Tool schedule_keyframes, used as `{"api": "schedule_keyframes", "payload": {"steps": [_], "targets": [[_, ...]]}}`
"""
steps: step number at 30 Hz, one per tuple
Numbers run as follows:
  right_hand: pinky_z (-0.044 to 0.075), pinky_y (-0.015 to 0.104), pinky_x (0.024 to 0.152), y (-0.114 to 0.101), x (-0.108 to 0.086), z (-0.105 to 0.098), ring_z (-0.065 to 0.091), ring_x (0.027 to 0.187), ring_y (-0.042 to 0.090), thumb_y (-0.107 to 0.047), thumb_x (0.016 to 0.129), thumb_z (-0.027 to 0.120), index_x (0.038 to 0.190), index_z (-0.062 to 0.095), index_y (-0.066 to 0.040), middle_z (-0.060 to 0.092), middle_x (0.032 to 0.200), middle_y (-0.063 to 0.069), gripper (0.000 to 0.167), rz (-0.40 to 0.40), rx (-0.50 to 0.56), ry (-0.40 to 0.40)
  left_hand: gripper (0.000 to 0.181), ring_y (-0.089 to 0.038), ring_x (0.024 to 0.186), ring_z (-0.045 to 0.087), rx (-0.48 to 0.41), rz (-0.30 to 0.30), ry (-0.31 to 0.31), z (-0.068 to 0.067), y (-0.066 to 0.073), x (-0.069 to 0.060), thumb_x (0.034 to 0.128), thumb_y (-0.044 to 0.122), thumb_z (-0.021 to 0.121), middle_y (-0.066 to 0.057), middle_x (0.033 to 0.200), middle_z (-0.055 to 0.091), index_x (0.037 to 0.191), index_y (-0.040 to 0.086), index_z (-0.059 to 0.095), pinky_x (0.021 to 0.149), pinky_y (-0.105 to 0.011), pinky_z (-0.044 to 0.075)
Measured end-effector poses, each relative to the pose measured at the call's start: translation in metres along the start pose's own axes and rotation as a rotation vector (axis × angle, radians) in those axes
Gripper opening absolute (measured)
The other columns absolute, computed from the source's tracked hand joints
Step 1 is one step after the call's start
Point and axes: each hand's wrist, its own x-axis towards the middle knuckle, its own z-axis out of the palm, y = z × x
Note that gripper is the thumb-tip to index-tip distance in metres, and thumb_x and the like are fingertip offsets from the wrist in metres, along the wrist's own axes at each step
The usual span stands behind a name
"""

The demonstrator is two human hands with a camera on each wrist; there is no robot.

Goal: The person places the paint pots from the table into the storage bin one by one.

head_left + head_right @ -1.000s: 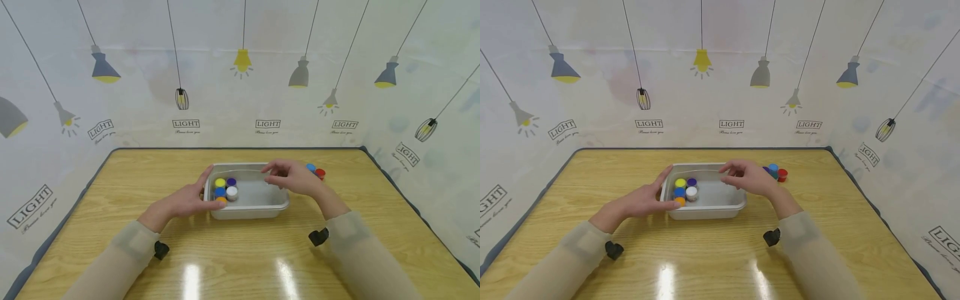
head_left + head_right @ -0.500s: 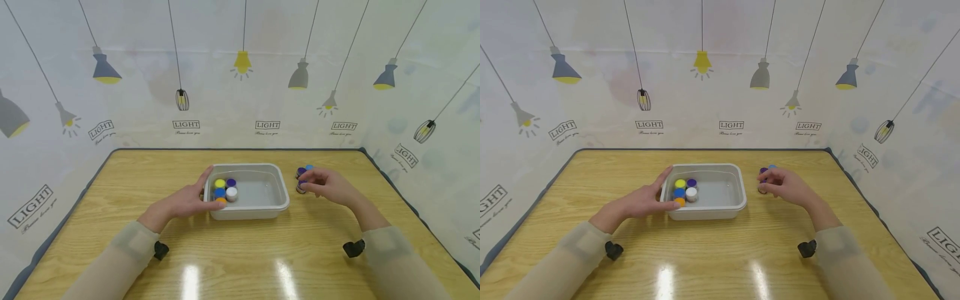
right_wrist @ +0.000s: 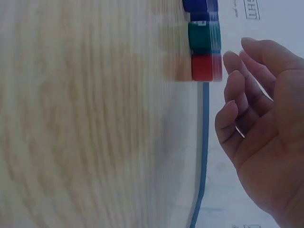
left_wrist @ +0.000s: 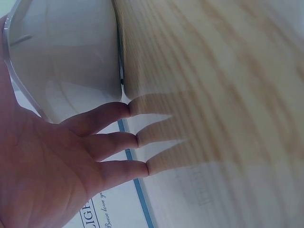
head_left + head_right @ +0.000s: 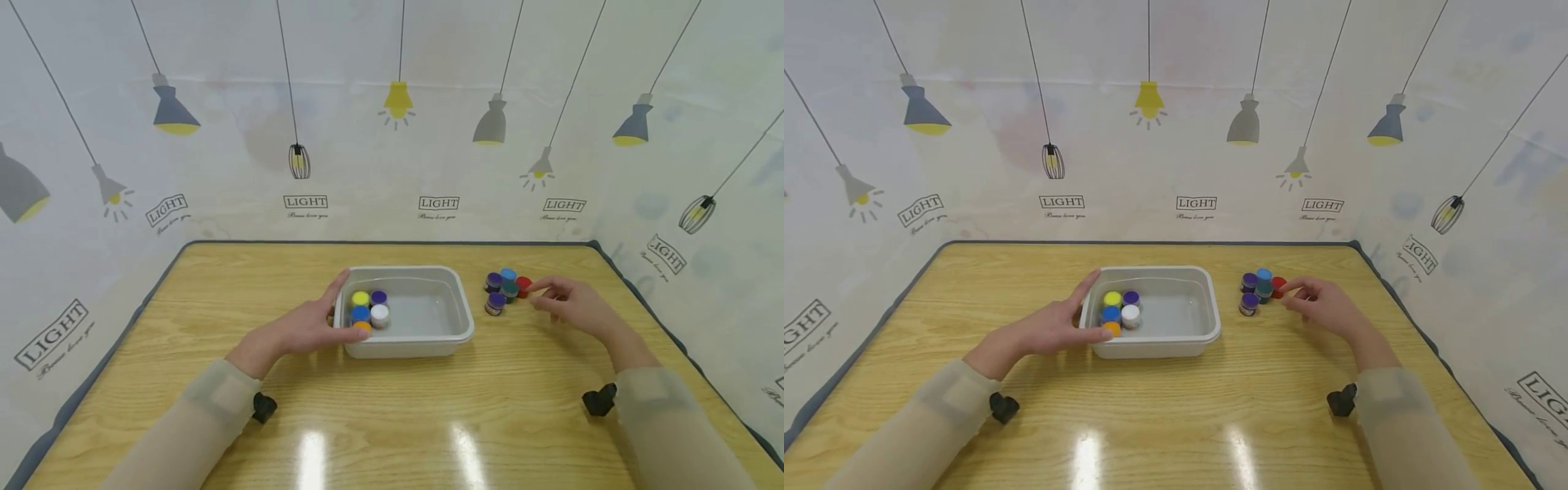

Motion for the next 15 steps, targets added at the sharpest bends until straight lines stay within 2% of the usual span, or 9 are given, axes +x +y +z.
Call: {"api": "schedule_keyframes", "payload": {"steps": [7,15], "targets": [[0.056,0.037,0.069,0.011,0.014,-0.001,0.067,0.079,0.028,-0.037,0.111,0.068,0.151,0.061,-0.012,0.074,0.115,0.019,0.048,0.03,-0.022,0.05,0.126,-0.047,0.151,0.052,0.007,0.008,-0.002,-0.001,0.0,0.001,0.0912,0.081,0.07,-0.029,0.171,0.043,0.175,0.04,-0.015,0.124,-0.067,0.039],[0.057,0.037,0.071,0.017,0.027,0.003,0.067,0.083,0.027,-0.042,0.111,0.067,0.159,0.053,-0.009,0.067,0.13,0.023,0.06,0.044,-0.017,0.056,0.127,-0.045,0.15,0.053,0.001,0.012,-0.001,-0.001,-0.001,0.0,0.0909,0.081,0.07,-0.028,0.169,0.046,0.175,0.039,-0.014,0.124,-0.066,0.04]]}}
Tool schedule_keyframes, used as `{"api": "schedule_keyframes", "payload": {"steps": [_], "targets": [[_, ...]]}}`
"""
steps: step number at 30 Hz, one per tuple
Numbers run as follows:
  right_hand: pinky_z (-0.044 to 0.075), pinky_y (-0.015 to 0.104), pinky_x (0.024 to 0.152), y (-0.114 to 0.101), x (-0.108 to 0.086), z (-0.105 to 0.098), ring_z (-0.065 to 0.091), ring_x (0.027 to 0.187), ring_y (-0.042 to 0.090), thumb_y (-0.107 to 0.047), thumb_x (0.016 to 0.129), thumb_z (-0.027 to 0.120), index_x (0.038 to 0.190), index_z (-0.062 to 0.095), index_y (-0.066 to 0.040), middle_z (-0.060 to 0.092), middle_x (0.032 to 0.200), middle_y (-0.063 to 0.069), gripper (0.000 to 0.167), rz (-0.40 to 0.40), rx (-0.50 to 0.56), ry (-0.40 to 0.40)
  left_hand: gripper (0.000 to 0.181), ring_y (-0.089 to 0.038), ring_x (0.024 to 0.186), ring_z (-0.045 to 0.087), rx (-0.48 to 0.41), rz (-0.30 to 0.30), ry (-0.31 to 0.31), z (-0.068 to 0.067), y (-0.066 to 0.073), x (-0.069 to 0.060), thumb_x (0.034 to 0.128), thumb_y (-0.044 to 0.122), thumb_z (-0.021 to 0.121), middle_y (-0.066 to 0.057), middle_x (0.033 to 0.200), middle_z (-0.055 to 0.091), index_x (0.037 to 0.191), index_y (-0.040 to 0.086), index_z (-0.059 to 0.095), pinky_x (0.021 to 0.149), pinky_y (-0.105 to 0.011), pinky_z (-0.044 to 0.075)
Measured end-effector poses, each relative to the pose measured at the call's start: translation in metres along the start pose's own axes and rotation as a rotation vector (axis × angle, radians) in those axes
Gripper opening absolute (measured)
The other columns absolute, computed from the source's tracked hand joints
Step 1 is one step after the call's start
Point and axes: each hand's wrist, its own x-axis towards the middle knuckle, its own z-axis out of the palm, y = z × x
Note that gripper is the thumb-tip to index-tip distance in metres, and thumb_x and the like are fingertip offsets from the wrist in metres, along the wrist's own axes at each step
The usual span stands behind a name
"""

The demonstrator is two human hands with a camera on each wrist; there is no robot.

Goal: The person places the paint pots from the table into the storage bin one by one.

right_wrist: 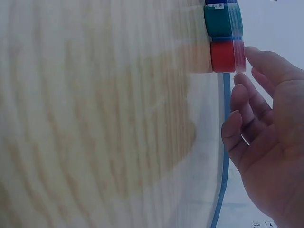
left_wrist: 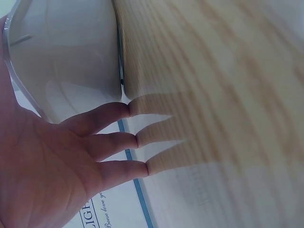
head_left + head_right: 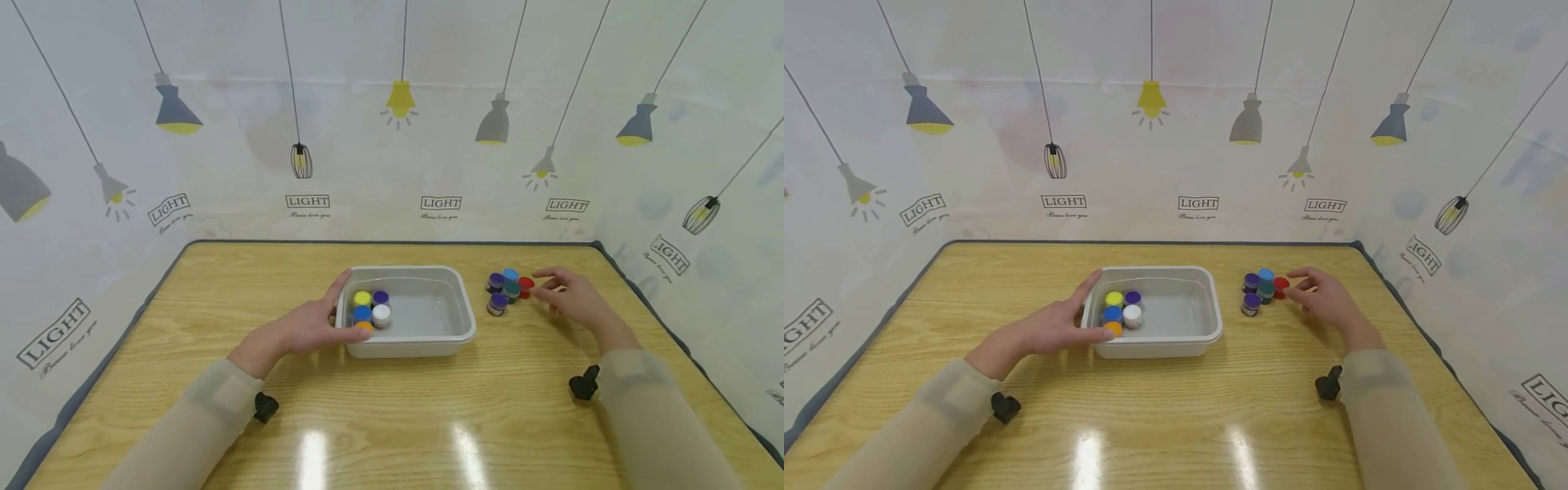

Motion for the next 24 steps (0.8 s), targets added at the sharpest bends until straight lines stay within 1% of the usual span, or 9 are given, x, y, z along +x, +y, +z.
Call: {"api": "schedule_keyframes", "payload": {"steps": [6,13,17,24], "targets": [[0.057,0.035,0.071,0.003,0.009,0.003,0.067,0.085,0.025,-0.046,0.109,0.068,0.16,0.052,-0.01,0.065,0.135,0.025,0.065,0.041,0.001,-0.014,0.127,-0.045,0.15,0.054,-0.004,0.004,-0.005,0.0,-0.002,0.0,0.0908,0.081,0.07,-0.028,0.166,0.049,0.175,0.04,-0.015,0.125,-0.064,0.04],[0.056,0.033,0.077,0.003,0.016,0.004,0.067,0.089,0.023,-0.049,0.108,0.069,0.157,0.056,-0.009,0.065,0.136,0.026,0.065,0.054,-0.026,-0.026,0.127,-0.044,0.149,0.055,-0.012,0.001,-0.007,0.0,-0.003,0.001,0.091,0.081,0.071,-0.027,0.166,0.05,0.175,0.04,-0.016,0.124,-0.064,0.041],[0.054,0.033,0.077,0.003,0.014,0.004,0.064,0.093,0.024,-0.051,0.108,0.069,0.155,0.057,-0.007,0.064,0.135,0.026,0.066,0.058,-0.047,-0.028,0.127,-0.044,0.149,0.054,-0.007,0.001,-0.008,0.0,-0.002,0.0,0.0908,0.081,0.071,-0.026,0.166,0.05,0.175,0.041,-0.016,0.124,-0.064,0.041],[0.056,0.032,0.079,0.008,0.005,0.0,0.067,0.097,0.026,-0.049,0.108,0.07,0.153,0.057,-0.004,0.067,0.131,0.025,0.065,0.046,-0.073,-0.004,0.126,-0.046,0.15,0.053,0.0,0.01,-0.005,0.0,-0.005,0.001,0.0912,0.081,0.07,-0.028,0.167,0.048,0.175,0.041,-0.016,0.124,-0.065,0.04]]}}
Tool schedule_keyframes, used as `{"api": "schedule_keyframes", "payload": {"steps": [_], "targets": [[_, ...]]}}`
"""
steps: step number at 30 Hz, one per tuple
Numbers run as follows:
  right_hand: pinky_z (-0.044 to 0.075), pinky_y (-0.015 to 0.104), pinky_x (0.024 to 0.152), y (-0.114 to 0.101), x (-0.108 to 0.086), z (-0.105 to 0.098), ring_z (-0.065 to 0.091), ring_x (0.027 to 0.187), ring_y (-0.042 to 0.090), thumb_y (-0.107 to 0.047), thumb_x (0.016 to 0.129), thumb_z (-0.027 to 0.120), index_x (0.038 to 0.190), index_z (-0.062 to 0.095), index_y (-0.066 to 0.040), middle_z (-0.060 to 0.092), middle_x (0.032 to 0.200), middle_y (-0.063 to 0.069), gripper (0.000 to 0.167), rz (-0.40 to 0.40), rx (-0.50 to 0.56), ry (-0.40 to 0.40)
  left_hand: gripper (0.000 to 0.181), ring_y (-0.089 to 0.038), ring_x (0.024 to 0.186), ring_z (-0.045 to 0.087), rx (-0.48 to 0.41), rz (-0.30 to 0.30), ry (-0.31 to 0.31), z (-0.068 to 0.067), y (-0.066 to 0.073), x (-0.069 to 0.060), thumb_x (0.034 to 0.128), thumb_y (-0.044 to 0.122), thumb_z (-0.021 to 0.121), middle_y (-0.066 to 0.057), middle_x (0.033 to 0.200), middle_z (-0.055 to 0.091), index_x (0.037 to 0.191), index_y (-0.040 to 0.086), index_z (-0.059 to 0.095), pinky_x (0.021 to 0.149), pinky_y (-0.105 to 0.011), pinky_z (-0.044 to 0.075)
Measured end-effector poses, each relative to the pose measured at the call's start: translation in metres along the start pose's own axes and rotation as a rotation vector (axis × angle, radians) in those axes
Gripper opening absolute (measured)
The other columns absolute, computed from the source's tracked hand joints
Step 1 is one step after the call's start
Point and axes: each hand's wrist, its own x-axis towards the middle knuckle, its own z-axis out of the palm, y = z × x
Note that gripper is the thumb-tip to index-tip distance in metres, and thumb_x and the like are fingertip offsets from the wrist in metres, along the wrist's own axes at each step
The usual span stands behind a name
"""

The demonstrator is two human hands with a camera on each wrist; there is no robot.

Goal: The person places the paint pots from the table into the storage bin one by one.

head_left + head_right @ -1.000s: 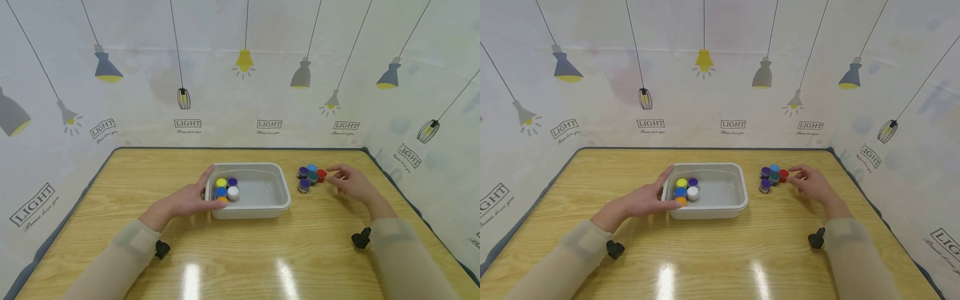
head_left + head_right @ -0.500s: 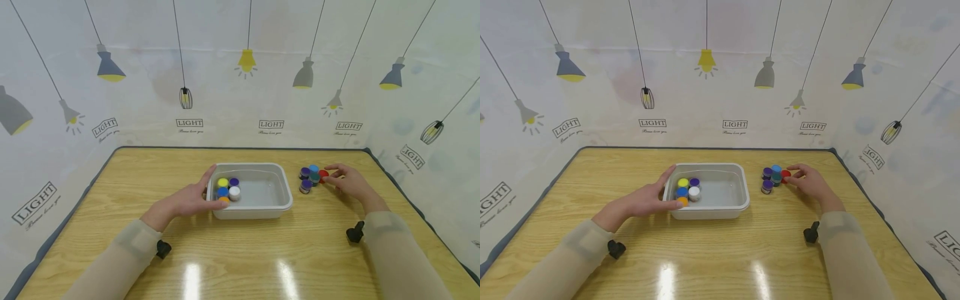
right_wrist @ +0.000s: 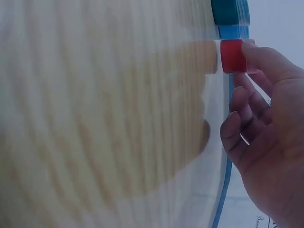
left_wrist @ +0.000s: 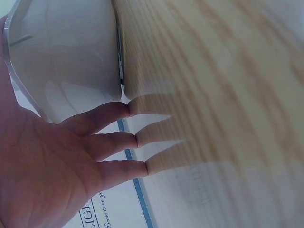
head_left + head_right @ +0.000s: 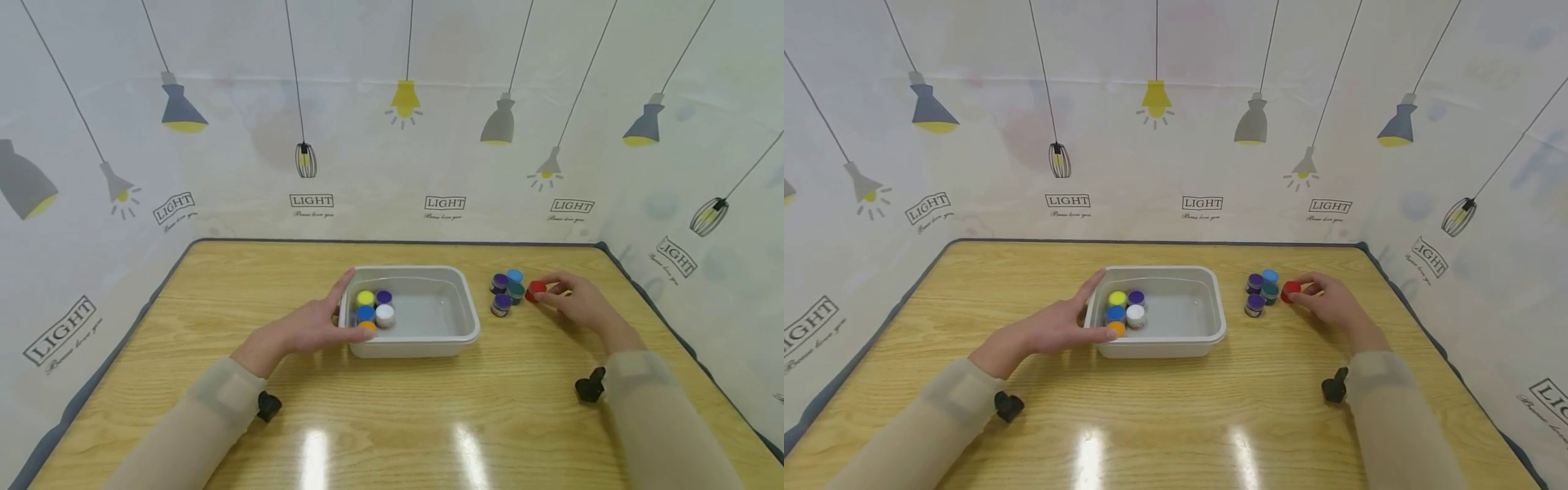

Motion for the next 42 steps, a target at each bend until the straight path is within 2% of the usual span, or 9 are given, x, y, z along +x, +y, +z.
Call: {"api": "schedule_keyframes", "payload": {"steps": [7,13,19,25,29,37,42], "targets": [[0.06,0.033,0.075,0.001,-0.013,-0.011,0.068,0.095,0.027,-0.05,0.108,0.069,0.153,0.057,-0.005,0.066,0.13,0.022,0.065,-0.028,0.029,-0.003,0.126,-0.044,0.149,0.055,-0.008,-0.002,0.001,0.0,0.001,0.0,0.0915,0.08,0.071,-0.027,0.166,0.05,0.175,0.042,-0.016,0.124,-0.065,0.04],[0.06,0.037,0.077,-0.01,-0.023,-0.018,0.068,0.09,0.027,-0.05,0.108,0.07,0.151,0.058,-0.007,0.068,0.129,0.019,0.062,-0.068,0.001,0.01,0.126,-0.045,0.149,0.054,-0.005,-0.005,-0.001,0.0,0.001,-0.001,0.0914,0.08,0.071,-0.028,0.167,0.049,0.175,0.041,-0.016,0.124,-0.064,0.04],[0.056,0.034,0.069,-0.036,-0.034,-0.02,0.065,0.084,0.03,-0.045,0.108,0.072,0.146,0.064,-0.012,0.069,0.121,0.014,0.052,-0.15,-0.002,0.02,0.126,-0.045,0.15,0.054,-0.007,-0.01,-0.004,-0.001,0.001,-0.001,0.0914,0.081,0.07,-0.029,0.167,0.047,0.175,0.04,-0.016,0.124,-0.065,0.04],[0.052,0.031,0.063,-0.069,-0.04,-0.014,0.062,0.077,0.019,-0.04,0.105,0.077,0.139,0.07,-0.015,0.072,0.113,0.01,0.043,-0.237,0.011,0.024,0.126,-0.045,0.151,0.052,-0.014,-0.015,-0.004,-0.001,0.002,-0.002,0.0912,0.08,0.071,-0.028,0.168,0.046,0.175,0.04,-0.015,0.125,-0.065,0.039],[0.05,0.03,0.064,-0.09,-0.042,-0.007,0.061,0.077,0.018,-0.038,0.103,0.08,0.134,0.072,-0.019,0.073,0.108,0.006,0.037,-0.28,0.003,0.017,0.127,-0.046,0.152,0.051,-0.013,-0.021,-0.006,-0.001,0.002,-0.002,0.0908,0.08,0.071,-0.028,0.17,0.045,0.175,0.041,-0.015,0.126,-0.065,0.038],[0.054,0.029,0.067,-0.129,-0.045,0.01,0.065,0.078,0.02,-0.031,0.101,0.083,0.132,0.073,-0.019,0.075,0.102,0.006,0.035,-0.359,0.081,-0.079,0.126,-0.046,0.151,0.052,-0.014,-0.009,-0.002,0.0,0.001,0.0,0.0914,0.08,0.07,-0.029,0.169,0.046,0.175,0.041,-0.015,0.125,-0.066,0.039],[0.051,0.028,0.064,-0.149,-0.042,0.026,0.061,0.073,0.02,-0.026,0.098,0.086,0.127,0.074,-0.02,0.074,0.097,0.003,0.031,-0.422,0.118,-0.126,0.126,-0.045,0.15,0.053,-0.009,-0.011,-0.002,0.0,0.002,-0.001,0.0912,0.08,0.071,-0.029,0.168,0.047,0.175,0.041,-0.015,0.125,-0.065,0.04]]}}
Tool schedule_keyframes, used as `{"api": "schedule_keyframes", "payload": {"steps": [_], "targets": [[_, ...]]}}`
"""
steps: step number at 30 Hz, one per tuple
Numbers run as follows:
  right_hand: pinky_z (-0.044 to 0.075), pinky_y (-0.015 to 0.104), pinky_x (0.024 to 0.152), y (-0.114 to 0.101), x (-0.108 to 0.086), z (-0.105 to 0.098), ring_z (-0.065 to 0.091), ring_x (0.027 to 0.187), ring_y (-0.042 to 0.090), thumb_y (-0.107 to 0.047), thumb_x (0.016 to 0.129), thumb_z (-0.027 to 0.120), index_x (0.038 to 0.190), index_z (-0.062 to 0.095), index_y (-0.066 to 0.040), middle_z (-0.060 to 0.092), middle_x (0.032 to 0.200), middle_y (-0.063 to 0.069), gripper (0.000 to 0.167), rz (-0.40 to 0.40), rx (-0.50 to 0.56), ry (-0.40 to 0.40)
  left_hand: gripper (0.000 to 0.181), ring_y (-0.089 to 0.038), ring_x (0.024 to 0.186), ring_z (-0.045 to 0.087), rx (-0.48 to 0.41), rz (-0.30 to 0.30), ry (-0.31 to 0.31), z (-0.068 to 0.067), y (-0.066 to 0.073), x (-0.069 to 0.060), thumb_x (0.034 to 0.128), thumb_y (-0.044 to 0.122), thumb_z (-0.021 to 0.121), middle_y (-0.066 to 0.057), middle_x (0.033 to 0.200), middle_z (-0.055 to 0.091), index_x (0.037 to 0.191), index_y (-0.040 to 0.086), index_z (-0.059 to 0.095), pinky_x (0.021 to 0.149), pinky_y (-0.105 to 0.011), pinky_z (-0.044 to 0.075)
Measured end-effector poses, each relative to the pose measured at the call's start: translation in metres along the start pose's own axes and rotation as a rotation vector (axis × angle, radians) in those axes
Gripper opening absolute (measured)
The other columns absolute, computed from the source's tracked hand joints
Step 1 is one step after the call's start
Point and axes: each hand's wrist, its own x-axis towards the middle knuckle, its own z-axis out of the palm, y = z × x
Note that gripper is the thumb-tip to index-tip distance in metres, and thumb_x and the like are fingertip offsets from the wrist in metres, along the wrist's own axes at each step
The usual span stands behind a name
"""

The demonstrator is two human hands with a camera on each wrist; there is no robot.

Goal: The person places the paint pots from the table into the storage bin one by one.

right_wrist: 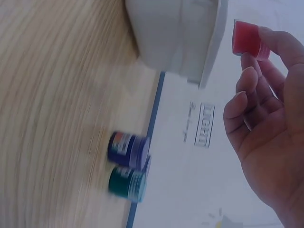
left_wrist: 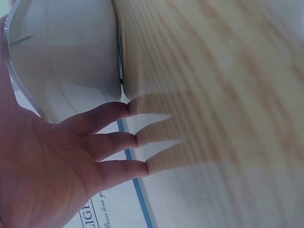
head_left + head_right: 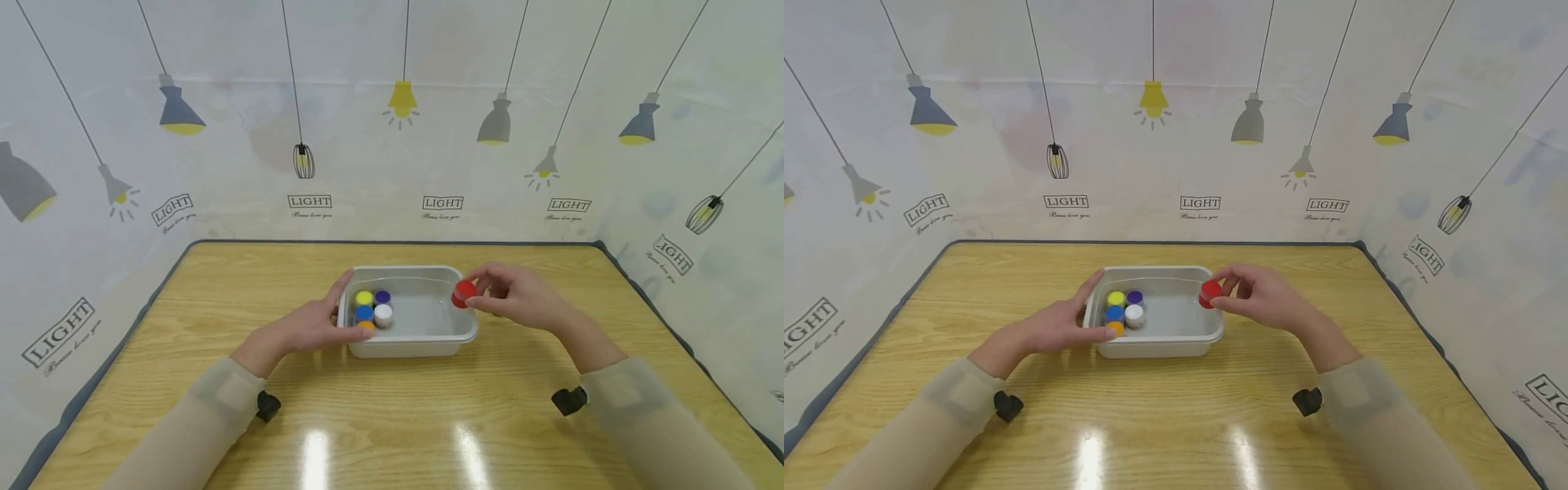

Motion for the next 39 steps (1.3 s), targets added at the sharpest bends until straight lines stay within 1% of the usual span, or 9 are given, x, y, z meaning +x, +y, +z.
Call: {"api": "schedule_keyframes", "payload": {"steps": [6,12,14,18,20,24,29,33,39], "targets": [[0.051,0.029,0.064,-0.014,0.016,0.022,0.061,0.072,0.02,-0.022,0.099,0.084,0.128,0.074,-0.02,0.075,0.1,0.001,0.031,-0.072,0.031,-0.059,0.126,-0.045,0.149,0.054,-0.002,0.007,0.004,0.0,0.0,0.001,0.0913,0.08,0.071,-0.029,0.167,0.048,0.175,0.041,-0.015,0.124,-0.066,0.04],[0.053,0.028,0.07,-0.025,0.031,0.044,0.061,0.08,0.02,-0.024,0.1,0.083,0.13,0.073,-0.019,0.072,0.102,0.0,0.032,-0.077,0.011,-0.112,0.126,-0.045,0.149,0.055,-0.001,0.008,0.008,0.0,-0.001,0.003,0.0914,0.08,0.071,-0.027,0.167,0.049,0.175,0.04,-0.014,0.123,-0.066,0.041],[0.053,0.028,0.071,-0.028,0.037,0.051,0.061,0.081,0.019,-0.024,0.1,0.082,0.13,0.073,-0.018,0.072,0.101,-0.001,0.032,-0.092,-0.001,-0.131,0.126,-0.045,0.149,0.055,0.001,0.006,0.009,0.0,-0.001,0.004,0.0914,0.08,0.07,-0.027,0.168,0.048,0.175,0.041,-0.014,0.124,-0.066,0.041],[0.053,0.028,0.071,-0.033,0.048,0.065,0.061,0.08,0.019,-0.023,0.101,0.081,0.131,0.074,-0.017,0.073,0.099,-0.001,0.031,-0.133,0.009,-0.176,0.126,-0.042,0.144,0.06,0.004,0.007,0.012,0.001,-0.002,0.004,0.0911,0.081,0.07,-0.027,0.165,0.051,0.175,0.04,-0.014,0.122,-0.064,0.044],[0.053,0.027,0.072,-0.035,0.053,0.071,0.061,0.079,0.018,-0.025,0.102,0.081,0.131,0.074,-0.019,0.072,0.098,-0.003,0.03,-0.141,0.005,-0.191,0.127,-0.039,0.14,0.063,0.001,0.005,0.016,0.002,-0.003,0.004,0.0904,0.081,0.071,-0.026,0.163,0.054,0.175,0.041,-0.014,0.12,-0.063,0.046],[0.055,0.029,0.075,-0.038,0.06,0.079,0.063,0.083,0.017,-0.029,0.102,0.081,0.13,0.074,-0.024,0.072,0.098,-0.006,0.029,-0.127,-0.01,-0.209,0.127,-0.034,0.134,0.065,0.0,0.006,0.021,0.002,-0.002,0.005,0.0889,0.082,0.072,-0.023,0.161,0.057,0.175,0.042,-0.012,0.119,-0.06,0.047],[0.057,0.034,0.081,-0.037,0.066,0.088,0.066,0.089,0.019,-0.032,0.102,0.081,0.128,0.075,-0.027,0.073,0.101,-0.006,0.028,-0.086,0.0,-0.238,0.126,-0.034,0.133,0.066,-0.005,0.013,0.014,0.002,-0.001,0.005,0.0901,0.081,0.072,-0.023,0.16,0.058,0.176,0.04,-0.012,0.118,-0.061,0.048],[0.059,0.036,0.082,-0.037,0.069,0.095,0.067,0.091,0.019,-0.036,0.102,0.081,0.128,0.074,-0.03,0.074,0.104,-0.005,0.027,-0.064,0.026,-0.258,0.125,-0.034,0.134,0.065,-0.012,0.013,0.009,0.001,0.0,0.003,0.0913,0.079,0.072,-0.024,0.16,0.058,0.176,0.04,-0.012,0.118,-0.062,0.048],[0.058,0.038,0.082,-0.036,0.073,0.1,0.066,0.089,0.022,-0.033,0.101,0.081,0.125,0.074,-0.029,0.074,0.101,-0.002,0.025,-0.05,0.074,-0.287,0.125,-0.034,0.134,0.065,-0.017,0.016,0.01,0.0,0.001,0.002,0.0915,0.079,0.071,-0.024,0.16,0.057,0.176,0.04,-0.012,0.118,-0.062,0.048]]}}
